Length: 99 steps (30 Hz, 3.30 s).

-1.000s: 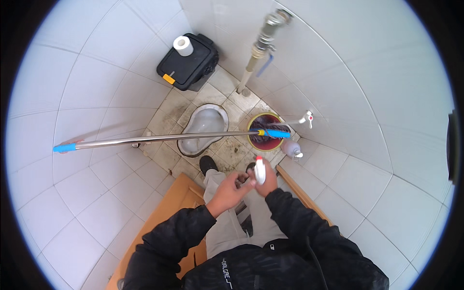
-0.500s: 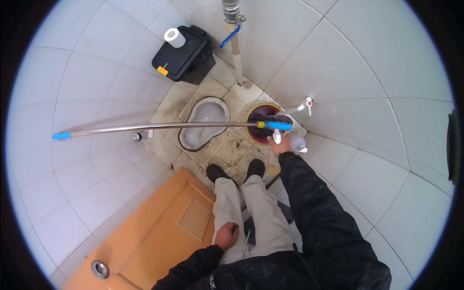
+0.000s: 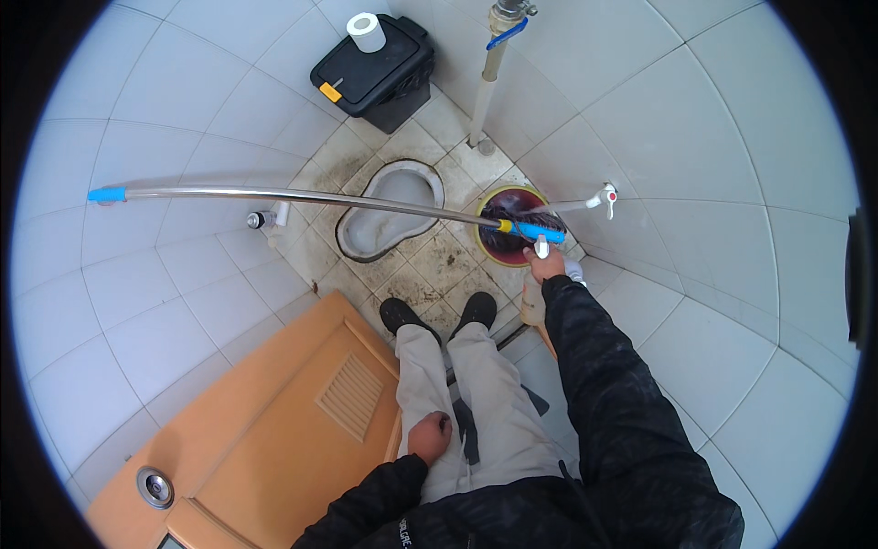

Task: The person mops the tiled floor of a scooter shop and a small bathroom using a long-handled mop. They move through the showroom, mop near scooters and a seating area, then enter a bathroom to mop around a squat toilet and wring the mop in a bucket.

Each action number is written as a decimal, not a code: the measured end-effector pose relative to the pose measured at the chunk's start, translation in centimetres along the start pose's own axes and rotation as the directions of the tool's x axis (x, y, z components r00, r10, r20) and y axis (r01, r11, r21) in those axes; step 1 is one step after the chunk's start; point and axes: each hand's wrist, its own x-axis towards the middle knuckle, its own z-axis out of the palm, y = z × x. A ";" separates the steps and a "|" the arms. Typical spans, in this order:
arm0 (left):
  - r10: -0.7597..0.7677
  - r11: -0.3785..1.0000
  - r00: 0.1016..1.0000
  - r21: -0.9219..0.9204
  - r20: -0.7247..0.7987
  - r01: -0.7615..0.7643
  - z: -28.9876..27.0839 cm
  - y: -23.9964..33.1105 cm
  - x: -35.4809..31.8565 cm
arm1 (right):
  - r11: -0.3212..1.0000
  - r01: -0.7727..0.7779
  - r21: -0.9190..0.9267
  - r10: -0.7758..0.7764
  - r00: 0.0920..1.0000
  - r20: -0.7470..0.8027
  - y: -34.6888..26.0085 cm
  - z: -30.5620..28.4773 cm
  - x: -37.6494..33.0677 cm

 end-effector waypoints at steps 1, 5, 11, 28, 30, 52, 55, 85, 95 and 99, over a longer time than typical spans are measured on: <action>0.007 1.000 1.000 0.000 -0.002 -0.007 0.2 -0.1 0.1 | 1.000 -0.006 -0.026 0.005 1.000 -0.020 0.1 0.0 0.1; 0.020 1.000 1.000 -0.006 -0.012 -0.020 0.7 -0.6 0.3 | 0.992 -0.050 -0.117 0.053 0.998 0.017 0.0 0.0 0.2; -0.025 1.000 0.999 -0.017 0.039 0.026 0.9 -1.5 0.4 | 0.997 -0.068 -0.021 0.066 0.994 -0.082 -0.7 0.4 -0.4; -0.029 0.999 0.997 -0.021 0.069 0.031 -0.4 -1.4 1.1 | 0.980 -0.076 -0.185 0.082 0.996 0.026 -0.7 3.1 -0.6; -0.041 0.999 0.996 -0.023 0.076 0.043 -0.5 -1.4 1.1 | 0.976 -0.101 -0.193 0.106 0.994 0.018 -0.7 3.5 -0.8; -0.017 1.000 0.999 -0.015 0.041 0.018 0.1 -2.0 1.5 | 0.956 0.031 -0.290 0.035 0.975 0.219 -1.3 6.8 -3.4; -0.012 1.000 0.999 -0.011 0.043 0.012 0.3 -2.1 1.4 | 0.936 0.098 -0.338 -0.001 0.961 0.276 -0.9 6.8 -3.8; -0.032 0.999 0.996 0.034 0.081 0.029 1.1 -1.7 1.9 | 0.986 -0.064 -0.153 0.087 0.985 0.147 3.2 6.2 -1.7; -0.022 0.998 0.998 0.060 0.066 0.018 0.8 -1.4 2.3 | 0.925 -0.171 0.338 0.216 0.971 -0.100 4.5 9.9 -4.1; -0.029 0.996 0.994 0.085 0.103 0.020 0.7 -1.3 2.5 | 0.863 -0.057 0.502 0.199 0.952 -0.234 3.8 12.0 -5.4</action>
